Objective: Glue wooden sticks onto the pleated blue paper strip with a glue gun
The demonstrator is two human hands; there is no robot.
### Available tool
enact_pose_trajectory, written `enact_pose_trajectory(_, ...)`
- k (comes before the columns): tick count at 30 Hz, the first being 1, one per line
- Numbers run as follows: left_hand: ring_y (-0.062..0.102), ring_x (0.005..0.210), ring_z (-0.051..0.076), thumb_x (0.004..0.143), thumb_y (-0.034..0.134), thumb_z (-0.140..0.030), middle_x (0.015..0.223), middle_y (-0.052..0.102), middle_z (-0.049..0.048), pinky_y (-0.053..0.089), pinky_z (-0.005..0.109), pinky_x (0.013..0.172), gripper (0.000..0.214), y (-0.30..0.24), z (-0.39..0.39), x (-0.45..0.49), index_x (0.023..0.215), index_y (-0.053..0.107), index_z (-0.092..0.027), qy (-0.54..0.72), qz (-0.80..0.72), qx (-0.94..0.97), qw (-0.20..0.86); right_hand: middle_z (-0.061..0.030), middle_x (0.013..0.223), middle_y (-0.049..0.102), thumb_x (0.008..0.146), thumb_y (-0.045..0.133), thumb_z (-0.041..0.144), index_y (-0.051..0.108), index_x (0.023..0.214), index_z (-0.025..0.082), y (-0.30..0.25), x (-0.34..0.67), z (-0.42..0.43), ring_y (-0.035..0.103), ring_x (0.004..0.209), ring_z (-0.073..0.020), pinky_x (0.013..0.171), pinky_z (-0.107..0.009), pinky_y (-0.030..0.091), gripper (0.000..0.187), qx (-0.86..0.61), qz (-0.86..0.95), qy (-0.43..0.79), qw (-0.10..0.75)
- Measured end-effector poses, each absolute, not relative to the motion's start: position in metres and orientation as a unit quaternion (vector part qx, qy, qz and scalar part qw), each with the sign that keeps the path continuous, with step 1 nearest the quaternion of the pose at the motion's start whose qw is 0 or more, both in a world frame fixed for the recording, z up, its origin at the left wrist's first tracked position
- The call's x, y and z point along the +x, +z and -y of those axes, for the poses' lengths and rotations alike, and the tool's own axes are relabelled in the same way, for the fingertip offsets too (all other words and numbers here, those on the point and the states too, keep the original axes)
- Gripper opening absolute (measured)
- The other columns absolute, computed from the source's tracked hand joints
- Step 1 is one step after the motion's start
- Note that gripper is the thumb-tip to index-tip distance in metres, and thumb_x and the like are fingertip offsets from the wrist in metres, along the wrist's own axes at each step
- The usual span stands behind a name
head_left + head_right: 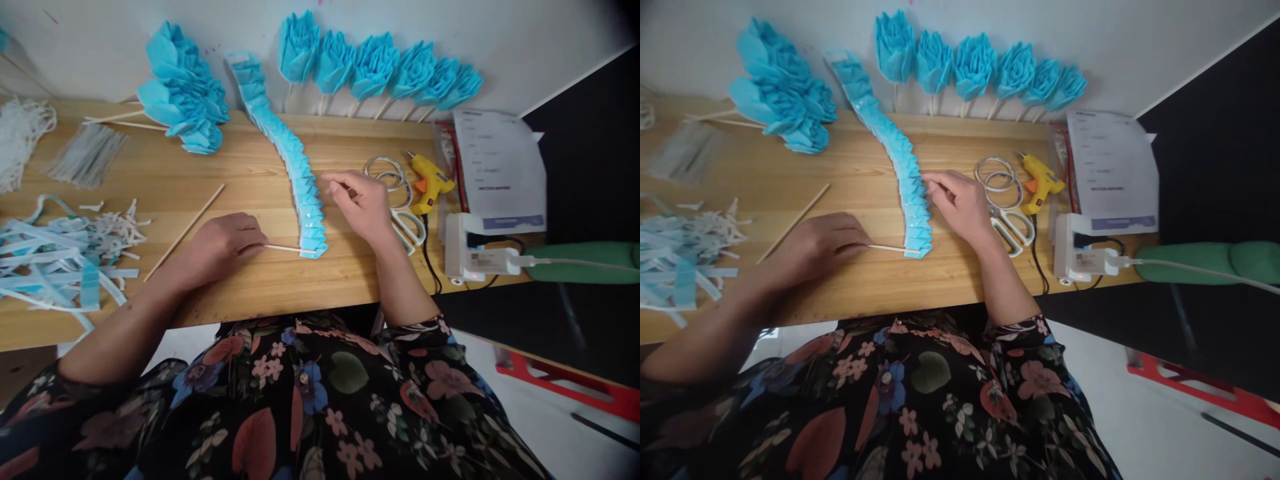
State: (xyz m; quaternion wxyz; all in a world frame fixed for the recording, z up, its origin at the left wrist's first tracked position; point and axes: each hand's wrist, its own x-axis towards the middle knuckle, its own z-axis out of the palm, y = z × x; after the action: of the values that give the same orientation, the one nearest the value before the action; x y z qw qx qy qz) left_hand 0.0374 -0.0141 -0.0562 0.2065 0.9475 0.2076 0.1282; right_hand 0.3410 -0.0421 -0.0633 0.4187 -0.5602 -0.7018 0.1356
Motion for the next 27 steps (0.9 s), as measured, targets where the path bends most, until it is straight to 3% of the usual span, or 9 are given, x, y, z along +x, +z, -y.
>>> enact_pose_trajectory(5, 0.065, 0.091, 0.020, 0.112, 0.045, -0.027, 0.096, 0.071, 0.0082, 0.046, 0.030, 0.083, 0.036, -0.056, 0.014, 0.037, 0.096, 0.075, -0.016, 0.126, -0.207, 0.948, 0.208, -0.0037, 0.096, 0.081, 0.103, 0.061, 0.027, 0.081, 0.114, 0.024, -0.039, 0.339, 0.070, 0.073, 0.084, -0.0194, 0.083, -0.035, 0.056, 0.023, -0.518, 0.761, 0.155, 0.358)
enact_pose_trajectory(11, 0.065, 0.092, 0.020, 0.113, 0.043, -0.028, 0.097, 0.071, 0.0082, 0.045, 0.030, 0.083, 0.038, -0.053, 0.015, 0.037, 0.096, 0.075, -0.017, 0.114, -0.211, 0.947, 0.214, -0.0064, 0.110, 0.081, 0.101, 0.067, 0.023, 0.078, 0.116, 0.026, -0.047, 0.349, 0.107, 0.073, 0.103, -0.0247, 0.090, -0.041, 0.057, 0.018, -0.489, 0.812, 0.189, 0.259)
enact_pose_trajectory(17, 0.065, 0.090, 0.019, 0.112, 0.045, -0.027, 0.095, 0.071, 0.0079, 0.045, 0.029, 0.082, 0.036, -0.054, 0.014, 0.036, 0.095, 0.075, -0.016, 0.120, -0.210, 0.944, 0.222, -0.0067, 0.104, 0.080, 0.104, 0.063, 0.020, 0.077, 0.115, 0.025, -0.068, 0.343, 0.128, 0.073, 0.095, -0.0224, 0.083, -0.039, 0.057, 0.018, -0.508, 0.781, 0.167, 0.322)
enact_pose_trajectory(27, 0.064, 0.086, 0.019, 0.113, 0.044, -0.030, 0.093, 0.070, 0.0059, 0.045, 0.030, 0.077, 0.038, -0.063, 0.006, 0.030, 0.092, 0.073, -0.016, 0.158, -0.163, 0.953, 0.200, -0.0089, 0.102, 0.080, 0.103, 0.059, 0.025, 0.079, 0.111, 0.024, -0.053, 0.382, 0.146, 0.074, 0.097, -0.0255, 0.089, -0.043, 0.058, 0.021, -0.622, 0.698, 0.037, 0.352)
